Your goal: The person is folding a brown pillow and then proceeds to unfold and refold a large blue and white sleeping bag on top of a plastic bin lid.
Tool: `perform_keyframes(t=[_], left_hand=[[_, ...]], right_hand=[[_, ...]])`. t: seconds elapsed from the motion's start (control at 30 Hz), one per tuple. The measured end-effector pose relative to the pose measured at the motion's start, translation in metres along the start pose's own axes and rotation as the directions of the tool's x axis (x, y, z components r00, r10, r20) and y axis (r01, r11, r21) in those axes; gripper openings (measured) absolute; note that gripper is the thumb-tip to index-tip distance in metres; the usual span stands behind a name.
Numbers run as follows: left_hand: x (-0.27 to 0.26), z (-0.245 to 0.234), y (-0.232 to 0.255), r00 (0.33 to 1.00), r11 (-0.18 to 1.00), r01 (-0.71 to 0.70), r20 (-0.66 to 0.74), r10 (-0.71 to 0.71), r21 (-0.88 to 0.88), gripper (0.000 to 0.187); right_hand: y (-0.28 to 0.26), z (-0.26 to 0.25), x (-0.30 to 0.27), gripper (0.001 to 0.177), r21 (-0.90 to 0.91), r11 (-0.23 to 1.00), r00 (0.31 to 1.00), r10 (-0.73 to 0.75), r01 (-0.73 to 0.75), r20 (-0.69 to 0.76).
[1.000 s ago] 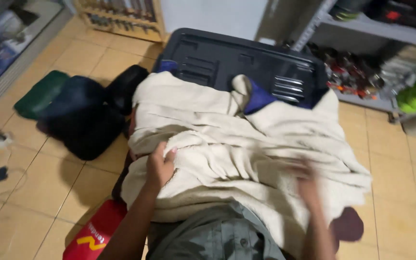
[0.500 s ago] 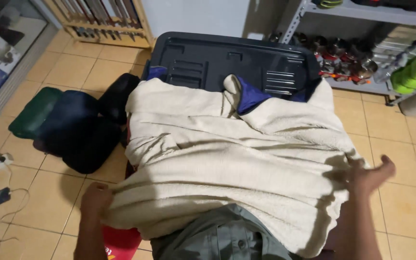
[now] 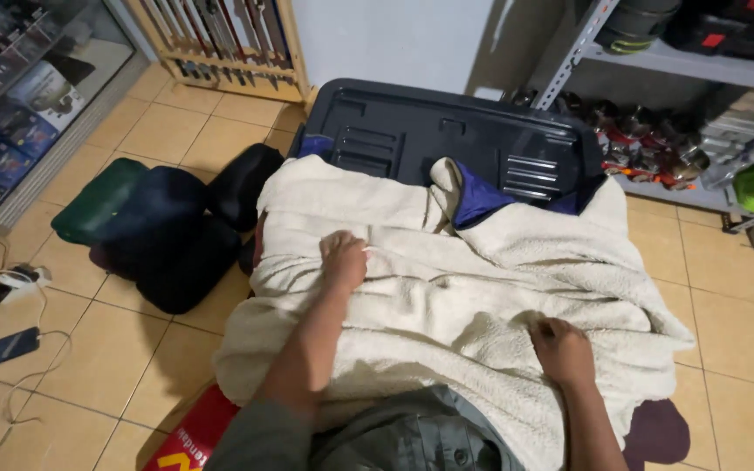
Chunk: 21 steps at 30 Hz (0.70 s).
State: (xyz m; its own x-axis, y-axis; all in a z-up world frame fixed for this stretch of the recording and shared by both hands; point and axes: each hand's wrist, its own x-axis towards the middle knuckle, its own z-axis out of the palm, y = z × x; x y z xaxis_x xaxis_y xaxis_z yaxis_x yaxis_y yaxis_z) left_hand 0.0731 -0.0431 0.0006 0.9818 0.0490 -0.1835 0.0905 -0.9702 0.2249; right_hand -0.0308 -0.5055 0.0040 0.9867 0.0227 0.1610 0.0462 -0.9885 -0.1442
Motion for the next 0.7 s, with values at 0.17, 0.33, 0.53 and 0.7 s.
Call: perform_keyframes(t=[0.17,0.33,0.53,0.7], left_hand=[[-0.041,-0.003,0.033,0.919,0.970,-0.041,-0.389,-0.057,-0.240,0.012],[-0.155,-0.054,0.096,0.953,0.920,-0.186,-0.291,0.083,-0.345,0.007],[-0.239,-0.108,0.132,0.732,0.606,-0.648,-0.156,0.664,-0.462,0.009],[-0.222,-0.176,0.127,0.772,0.635,-0.362,0.162,0.614,-0.683,0.011]], right_hand=[[-0.062,-0.083,-0.006,0.037,0.403,0.816,0.907,0.333,-0.414,0.257],[-0.200,-0.160,-0.010,0.059,0.659,0.328,0.733,0.221,-0.677,0.643],[-0.222,-0.091,0.021,0.048,0.739,0.228,0.765,0.047,-0.635,0.642],[-0.170,-0.090,0.016,0.023,0.817,-0.043,0.791,0.225,-0.576,0.569]])
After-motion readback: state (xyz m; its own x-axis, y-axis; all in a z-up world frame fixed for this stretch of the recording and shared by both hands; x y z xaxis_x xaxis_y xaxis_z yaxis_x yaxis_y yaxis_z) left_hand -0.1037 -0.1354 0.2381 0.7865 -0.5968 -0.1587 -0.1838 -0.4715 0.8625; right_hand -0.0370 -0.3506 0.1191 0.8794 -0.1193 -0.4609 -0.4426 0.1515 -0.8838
